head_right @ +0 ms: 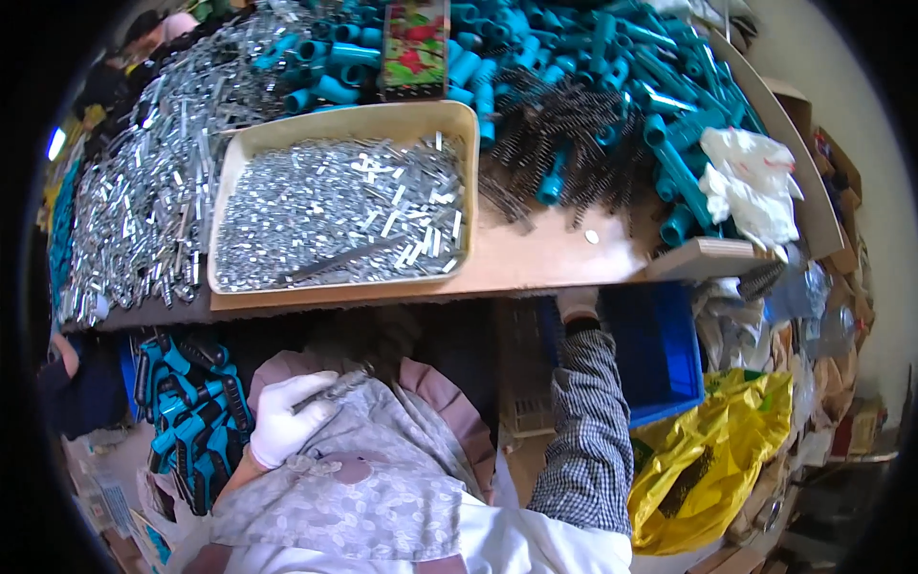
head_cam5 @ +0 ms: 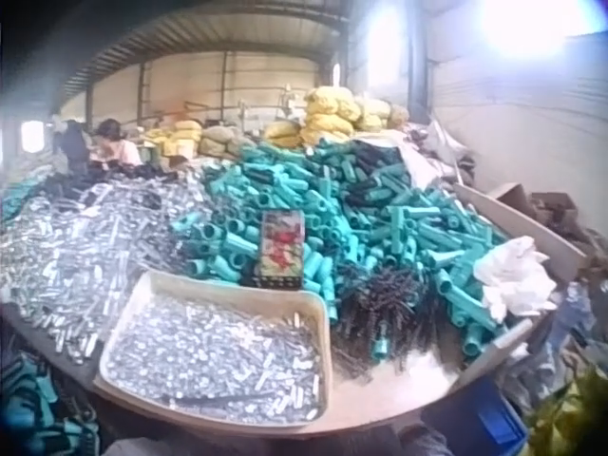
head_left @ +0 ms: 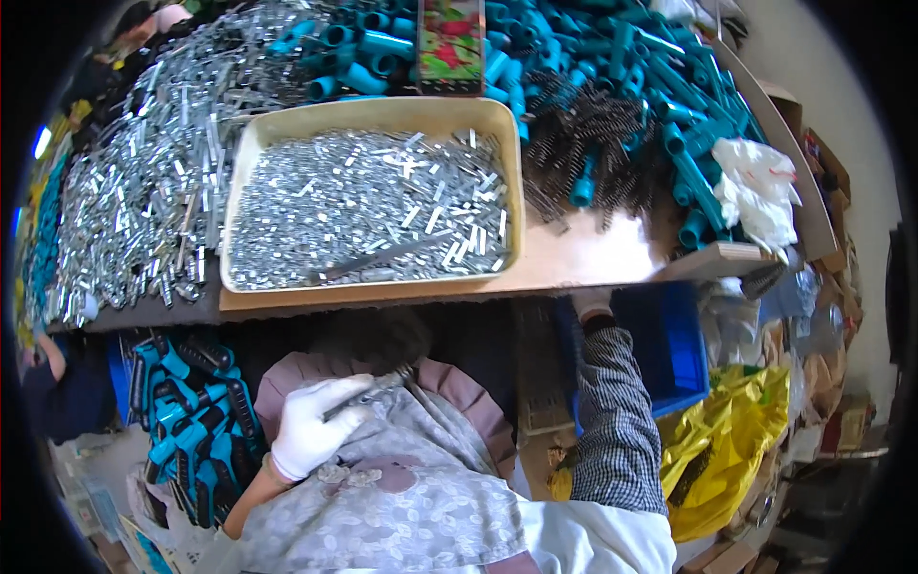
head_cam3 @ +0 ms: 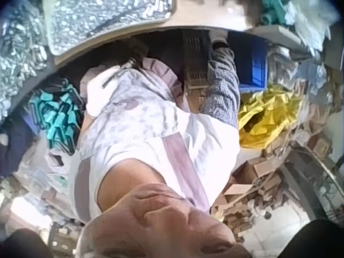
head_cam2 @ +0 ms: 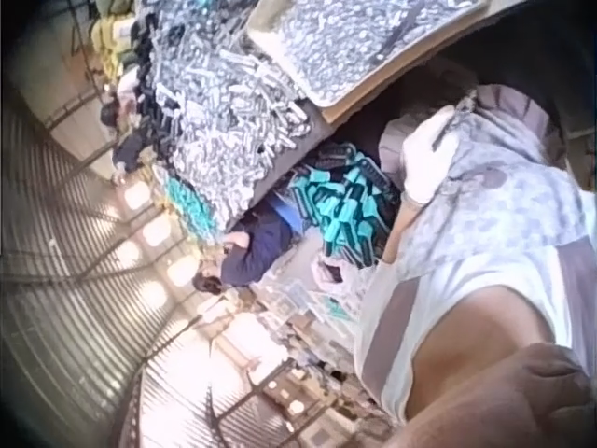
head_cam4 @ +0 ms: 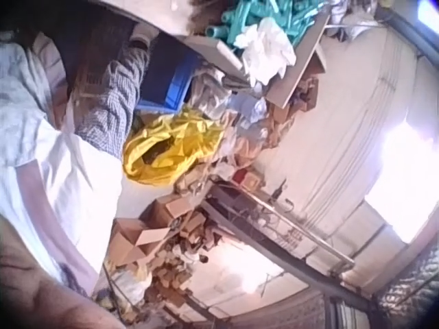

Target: Manually press-fitting metal sleeves into plastic handles and organizing the assembled hardware components on a workbench.

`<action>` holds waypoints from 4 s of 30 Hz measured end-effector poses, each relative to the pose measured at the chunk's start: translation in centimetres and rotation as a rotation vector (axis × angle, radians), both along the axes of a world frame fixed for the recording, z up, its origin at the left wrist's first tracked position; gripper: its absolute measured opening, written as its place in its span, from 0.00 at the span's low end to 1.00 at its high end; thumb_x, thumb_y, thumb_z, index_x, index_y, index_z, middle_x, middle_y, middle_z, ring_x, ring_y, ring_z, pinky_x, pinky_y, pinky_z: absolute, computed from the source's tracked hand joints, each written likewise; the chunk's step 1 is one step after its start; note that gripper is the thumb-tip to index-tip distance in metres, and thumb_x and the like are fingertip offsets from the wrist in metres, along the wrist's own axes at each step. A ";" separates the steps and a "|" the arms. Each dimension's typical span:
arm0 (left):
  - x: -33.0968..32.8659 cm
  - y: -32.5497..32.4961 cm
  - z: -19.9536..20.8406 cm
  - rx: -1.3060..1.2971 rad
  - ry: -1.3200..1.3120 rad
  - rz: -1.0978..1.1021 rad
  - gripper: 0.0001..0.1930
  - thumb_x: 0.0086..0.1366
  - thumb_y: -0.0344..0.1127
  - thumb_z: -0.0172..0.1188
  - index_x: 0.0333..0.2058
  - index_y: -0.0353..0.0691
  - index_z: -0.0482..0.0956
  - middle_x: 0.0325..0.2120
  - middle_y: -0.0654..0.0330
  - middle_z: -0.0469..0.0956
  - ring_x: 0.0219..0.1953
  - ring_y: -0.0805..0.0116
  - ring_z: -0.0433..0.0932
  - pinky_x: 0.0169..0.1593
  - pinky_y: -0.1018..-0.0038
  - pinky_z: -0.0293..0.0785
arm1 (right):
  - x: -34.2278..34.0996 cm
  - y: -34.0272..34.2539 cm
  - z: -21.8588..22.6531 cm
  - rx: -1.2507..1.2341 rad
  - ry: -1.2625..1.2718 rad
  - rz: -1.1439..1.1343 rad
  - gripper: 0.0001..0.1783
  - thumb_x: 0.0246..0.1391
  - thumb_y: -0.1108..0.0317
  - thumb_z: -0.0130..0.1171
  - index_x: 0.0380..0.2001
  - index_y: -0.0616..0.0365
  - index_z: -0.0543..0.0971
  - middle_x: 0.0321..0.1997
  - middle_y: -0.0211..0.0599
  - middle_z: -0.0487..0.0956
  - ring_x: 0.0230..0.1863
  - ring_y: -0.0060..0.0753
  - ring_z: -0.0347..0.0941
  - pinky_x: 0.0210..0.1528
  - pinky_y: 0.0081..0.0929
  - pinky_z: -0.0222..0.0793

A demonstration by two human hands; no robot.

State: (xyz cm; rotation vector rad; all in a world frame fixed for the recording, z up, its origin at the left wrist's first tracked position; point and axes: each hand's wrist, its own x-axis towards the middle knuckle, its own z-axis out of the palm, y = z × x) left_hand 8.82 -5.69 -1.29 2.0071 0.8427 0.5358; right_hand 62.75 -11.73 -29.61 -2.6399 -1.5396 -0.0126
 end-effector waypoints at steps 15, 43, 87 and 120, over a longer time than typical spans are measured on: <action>-1.6 0.9 -1.3 -0.263 0.048 0.060 0.24 0.60 0.32 0.66 0.55 0.34 0.75 0.44 0.47 0.82 0.45 0.60 0.83 0.49 0.71 0.76 | -21.3 -5.9 23.0 0.552 1.498 -0.258 0.07 0.54 0.76 0.56 0.37 0.61 0.73 0.32 0.41 0.81 0.30 0.29 0.78 0.33 0.30 0.80; -6.4 2.2 1.8 0.128 -0.172 0.286 0.20 0.52 0.32 0.72 0.45 0.35 0.82 0.30 0.53 0.81 0.29 0.61 0.80 0.36 0.70 0.75 | -35.5 2.0 28.1 0.348 1.389 0.129 0.05 0.51 0.75 0.62 0.33 0.62 0.80 0.30 0.29 0.79 0.33 0.18 0.72 0.37 0.19 0.70; -5.2 0.9 3.0 -0.125 -0.215 0.215 0.23 0.59 0.32 0.71 0.52 0.31 0.78 0.42 0.49 0.84 0.42 0.68 0.84 0.46 0.74 0.78 | -18.5 27.0 40.1 0.346 -0.244 0.215 0.29 0.60 0.53 0.54 0.63 0.51 0.69 0.43 0.58 0.81 0.44 0.61 0.78 0.46 0.52 0.74; -4.8 3.0 4.1 0.248 -0.065 0.128 0.18 0.57 0.37 0.69 0.46 0.40 0.82 0.32 0.52 0.83 0.34 0.53 0.83 0.37 0.66 0.79 | -32.8 10.6 38.9 0.144 0.512 0.976 0.03 0.49 0.71 0.63 0.27 0.58 0.79 0.27 0.43 0.79 0.32 0.49 0.79 0.36 0.39 0.74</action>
